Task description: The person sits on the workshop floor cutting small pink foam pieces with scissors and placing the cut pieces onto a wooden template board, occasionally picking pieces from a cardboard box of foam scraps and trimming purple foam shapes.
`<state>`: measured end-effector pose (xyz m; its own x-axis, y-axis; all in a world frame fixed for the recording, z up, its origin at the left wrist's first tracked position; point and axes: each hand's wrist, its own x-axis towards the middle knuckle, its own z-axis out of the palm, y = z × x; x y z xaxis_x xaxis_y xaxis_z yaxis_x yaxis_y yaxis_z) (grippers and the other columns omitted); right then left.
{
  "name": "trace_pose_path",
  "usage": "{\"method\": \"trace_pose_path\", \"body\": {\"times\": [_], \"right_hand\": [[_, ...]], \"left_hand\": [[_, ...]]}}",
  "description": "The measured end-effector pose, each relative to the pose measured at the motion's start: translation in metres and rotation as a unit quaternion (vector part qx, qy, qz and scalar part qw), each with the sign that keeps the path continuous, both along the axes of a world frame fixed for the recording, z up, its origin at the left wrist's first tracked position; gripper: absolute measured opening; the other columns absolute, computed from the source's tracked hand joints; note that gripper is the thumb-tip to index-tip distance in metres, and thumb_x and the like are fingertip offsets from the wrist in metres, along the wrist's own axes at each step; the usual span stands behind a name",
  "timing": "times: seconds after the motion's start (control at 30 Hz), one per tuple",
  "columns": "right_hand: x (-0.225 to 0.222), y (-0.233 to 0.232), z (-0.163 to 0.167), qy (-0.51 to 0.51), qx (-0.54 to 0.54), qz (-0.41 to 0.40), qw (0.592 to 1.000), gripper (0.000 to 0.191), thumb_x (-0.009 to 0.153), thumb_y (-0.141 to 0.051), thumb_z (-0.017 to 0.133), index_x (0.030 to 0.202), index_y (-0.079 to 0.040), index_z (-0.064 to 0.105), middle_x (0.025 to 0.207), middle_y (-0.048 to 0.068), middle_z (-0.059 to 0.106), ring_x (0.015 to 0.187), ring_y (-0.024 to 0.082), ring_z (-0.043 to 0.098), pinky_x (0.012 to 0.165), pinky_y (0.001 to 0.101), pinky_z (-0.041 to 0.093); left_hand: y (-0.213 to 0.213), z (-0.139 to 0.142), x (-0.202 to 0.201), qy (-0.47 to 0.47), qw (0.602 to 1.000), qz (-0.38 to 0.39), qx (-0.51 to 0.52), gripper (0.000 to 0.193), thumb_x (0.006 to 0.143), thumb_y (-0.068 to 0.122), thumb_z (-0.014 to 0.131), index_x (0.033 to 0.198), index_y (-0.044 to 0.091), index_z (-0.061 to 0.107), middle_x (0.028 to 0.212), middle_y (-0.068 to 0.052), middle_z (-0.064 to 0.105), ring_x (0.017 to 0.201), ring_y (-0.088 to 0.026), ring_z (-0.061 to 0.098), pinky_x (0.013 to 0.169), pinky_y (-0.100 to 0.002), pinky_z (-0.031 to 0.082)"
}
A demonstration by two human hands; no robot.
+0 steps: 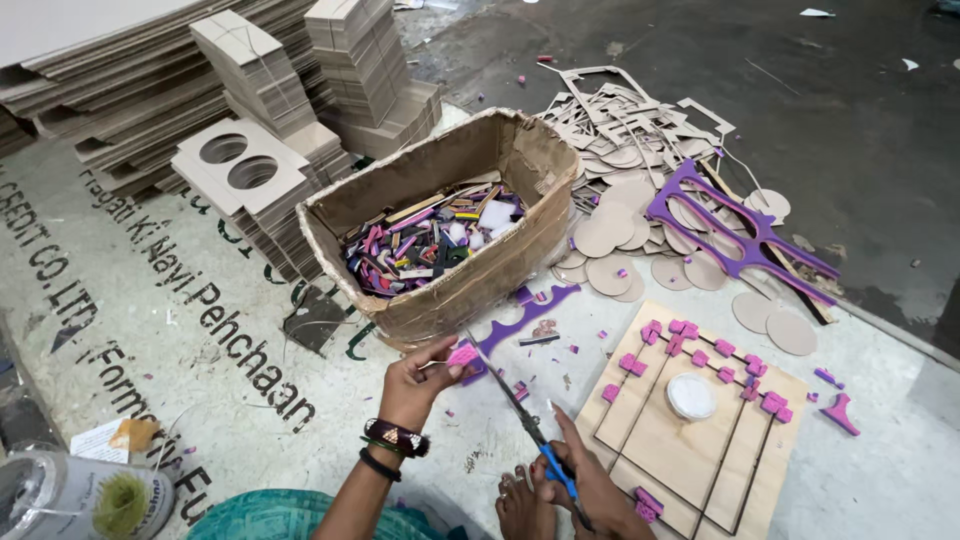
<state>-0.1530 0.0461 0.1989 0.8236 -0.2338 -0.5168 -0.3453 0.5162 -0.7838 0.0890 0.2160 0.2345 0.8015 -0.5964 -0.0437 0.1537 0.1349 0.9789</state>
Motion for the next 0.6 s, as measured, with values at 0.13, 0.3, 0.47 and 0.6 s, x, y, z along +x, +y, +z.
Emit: {"method": "trace_pose_path", "body": {"times": [0.13,0.3,0.47,0.6], "right_hand": [[-0.001,0.003,-0.004,-0.044,-0.106,0.106,0.988,0.099,0.086,0.007,0.061,0.163,-0.03,0.012,0.091,0.008,0.063,0.071,0.014,0.058,0.068,0.0234,0.048],[0.0,0.007,-0.018,-0.114,-0.165,0.115,0.973,0.108,0.083,-0.004,0.077,0.163,-0.025,0.007,0.091,0.007,0.064,0.076,0.013,0.058,0.072,0.0247,0.046],[-0.002,0.005,-0.024,-0.14,-0.227,0.111,0.957,0.113,0.079,-0.027,0.083,0.165,-0.019,0.01,0.085,0.005,0.066,0.077,0.013,0.059,0.076,0.0263,0.046],[-0.001,0.005,-0.023,-0.131,-0.199,0.091,0.967,0.118,0.074,-0.035,0.089,0.163,-0.016,0.013,0.083,0.006,0.061,0.078,0.014,0.056,0.075,0.0286,0.044]], "left_hand": [[-0.006,-0.01,-0.006,0.022,1.0,0.011,-0.014,0.03,0.084,-0.008,0.072,0.114,-0.007,0.068,0.099,-0.014,0.077,0.092,-0.022,0.076,0.084,-0.033,0.065],[-0.012,-0.023,-0.013,0.043,0.999,-0.017,-0.022,0.021,0.083,-0.01,0.073,0.103,-0.008,0.067,0.096,-0.015,0.078,0.089,-0.022,0.078,0.082,-0.033,0.065],[-0.013,-0.036,-0.011,0.044,0.998,-0.023,-0.034,0.018,0.084,-0.006,0.075,0.101,-0.007,0.07,0.094,-0.014,0.079,0.086,-0.02,0.079,0.081,-0.031,0.066],[-0.009,-0.049,-0.006,0.017,0.998,-0.021,0.061,0.024,0.085,-0.002,0.081,0.107,-0.005,0.072,0.098,-0.015,0.077,0.084,-0.017,0.072,0.064,-0.028,0.051]]}}
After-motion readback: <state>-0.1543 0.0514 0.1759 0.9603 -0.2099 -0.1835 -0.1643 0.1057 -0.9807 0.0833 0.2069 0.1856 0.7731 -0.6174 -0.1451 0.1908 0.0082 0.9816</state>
